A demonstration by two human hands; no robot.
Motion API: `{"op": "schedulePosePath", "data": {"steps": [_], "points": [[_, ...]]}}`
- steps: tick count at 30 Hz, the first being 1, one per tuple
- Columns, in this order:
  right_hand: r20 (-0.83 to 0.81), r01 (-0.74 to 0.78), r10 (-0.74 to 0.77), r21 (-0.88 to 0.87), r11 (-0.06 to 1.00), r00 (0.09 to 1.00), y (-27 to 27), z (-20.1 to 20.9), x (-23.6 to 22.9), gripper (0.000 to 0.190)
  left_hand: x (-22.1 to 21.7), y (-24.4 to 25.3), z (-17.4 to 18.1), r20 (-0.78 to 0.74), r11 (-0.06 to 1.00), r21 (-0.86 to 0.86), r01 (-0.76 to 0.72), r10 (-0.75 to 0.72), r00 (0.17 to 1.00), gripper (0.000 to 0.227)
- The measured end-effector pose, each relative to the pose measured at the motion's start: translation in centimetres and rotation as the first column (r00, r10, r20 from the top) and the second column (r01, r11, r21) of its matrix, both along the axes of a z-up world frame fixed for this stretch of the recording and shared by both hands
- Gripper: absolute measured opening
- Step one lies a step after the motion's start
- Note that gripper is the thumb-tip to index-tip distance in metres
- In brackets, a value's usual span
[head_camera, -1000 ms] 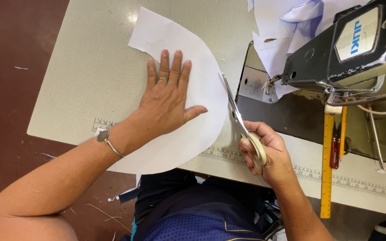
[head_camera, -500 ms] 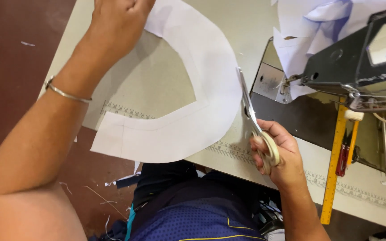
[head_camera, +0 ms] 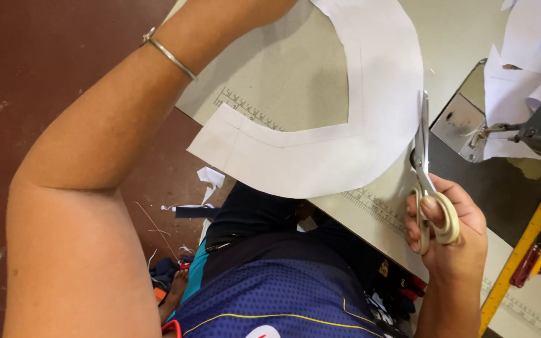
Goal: Cutting a curved piece of white fabric using scissors on a workbench next to a sewing machine.
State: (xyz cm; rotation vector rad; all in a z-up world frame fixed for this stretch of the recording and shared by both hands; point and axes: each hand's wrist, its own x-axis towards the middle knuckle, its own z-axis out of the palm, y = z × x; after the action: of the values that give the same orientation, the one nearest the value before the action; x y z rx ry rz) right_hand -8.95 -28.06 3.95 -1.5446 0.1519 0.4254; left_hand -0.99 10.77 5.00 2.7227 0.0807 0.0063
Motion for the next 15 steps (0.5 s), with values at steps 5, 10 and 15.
{"op": "schedulePosePath", "data": {"steps": [5,10,15], "points": [[-0.012,0.001,0.000,0.037,0.999,1.000,-0.4,-0.5,0.2,0.047,2.4,-3.5,1.0,-0.047,0.986,0.107,0.124,-0.120,0.992,0.061],[-0.069,0.039,-0.038,0.014,0.999,0.997,-0.2,-0.2,0.3,0.046,2.0,-8.9,0.5,-0.195,0.957,0.109,0.267,-0.243,0.950,0.084],[-0.066,0.034,-0.032,0.030,0.999,0.997,0.0,-0.2,0.4,0.053,3.0,-11.8,-2.8,-0.064,0.937,0.130,0.326,-0.320,0.945,0.095]]}}
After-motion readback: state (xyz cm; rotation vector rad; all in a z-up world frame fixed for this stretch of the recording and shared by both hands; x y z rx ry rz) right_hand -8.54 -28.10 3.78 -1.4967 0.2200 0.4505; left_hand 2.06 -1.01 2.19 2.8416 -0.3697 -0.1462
